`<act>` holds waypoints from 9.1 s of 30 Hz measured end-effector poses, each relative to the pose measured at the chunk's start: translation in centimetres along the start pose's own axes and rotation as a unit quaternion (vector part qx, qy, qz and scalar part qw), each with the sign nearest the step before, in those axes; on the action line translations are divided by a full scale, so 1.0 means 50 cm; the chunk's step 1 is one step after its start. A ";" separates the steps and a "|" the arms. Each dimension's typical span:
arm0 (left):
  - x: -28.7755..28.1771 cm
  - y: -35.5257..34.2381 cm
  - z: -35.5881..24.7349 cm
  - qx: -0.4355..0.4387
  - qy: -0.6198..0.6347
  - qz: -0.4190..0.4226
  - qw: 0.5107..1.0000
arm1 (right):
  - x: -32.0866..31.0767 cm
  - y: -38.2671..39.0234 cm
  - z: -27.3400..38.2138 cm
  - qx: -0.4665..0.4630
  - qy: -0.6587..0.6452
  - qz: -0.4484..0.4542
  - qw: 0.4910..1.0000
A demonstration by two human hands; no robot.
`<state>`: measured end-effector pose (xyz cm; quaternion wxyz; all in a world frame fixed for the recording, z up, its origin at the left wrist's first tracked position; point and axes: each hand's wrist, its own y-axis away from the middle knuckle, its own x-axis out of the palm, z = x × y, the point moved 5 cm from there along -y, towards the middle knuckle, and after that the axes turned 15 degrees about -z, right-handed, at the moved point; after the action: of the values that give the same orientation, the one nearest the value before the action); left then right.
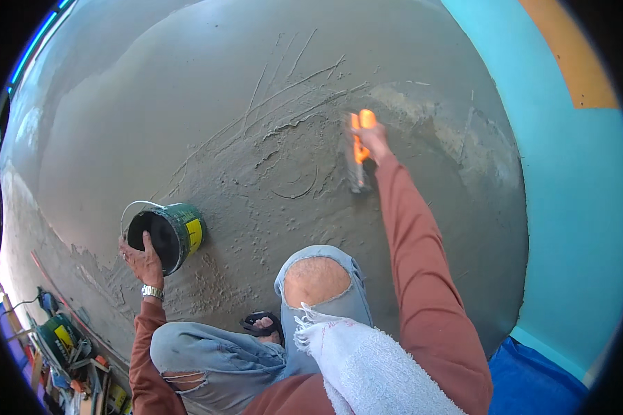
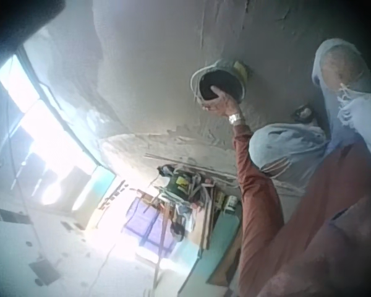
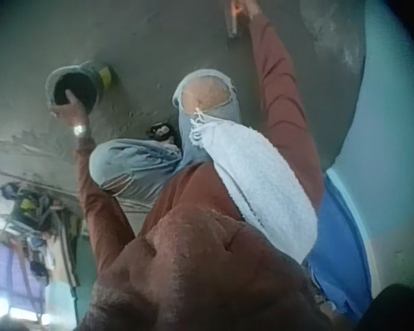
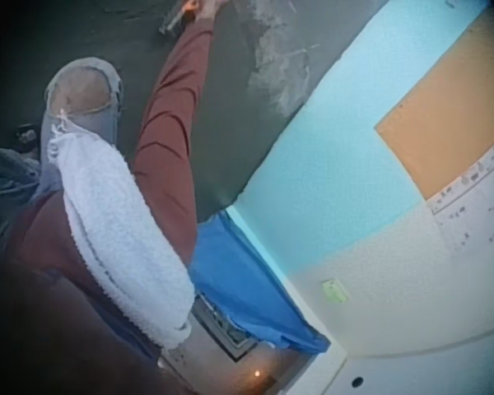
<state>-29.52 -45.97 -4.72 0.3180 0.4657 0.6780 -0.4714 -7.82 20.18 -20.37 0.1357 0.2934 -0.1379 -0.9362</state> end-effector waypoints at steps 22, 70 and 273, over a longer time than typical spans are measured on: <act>0.024 -0.004 0.002 -0.019 -0.015 0.000 1.000 | 0.273 0.536 0.103 -0.380 0.323 0.401 0.769; 0.019 0.003 0.043 0.046 0.107 0.005 0.993 | -0.320 0.825 -0.066 -0.120 0.339 0.277 0.891; 0.062 -0.042 0.065 -0.254 -0.001 0.078 0.964 | 0.203 -0.165 0.241 -0.280 0.010 0.058 0.958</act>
<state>-32.64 -48.26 -7.83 0.4626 0.4204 0.7366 -0.2582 -24.35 26.55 -18.85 0.2684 0.2442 0.1145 -0.9248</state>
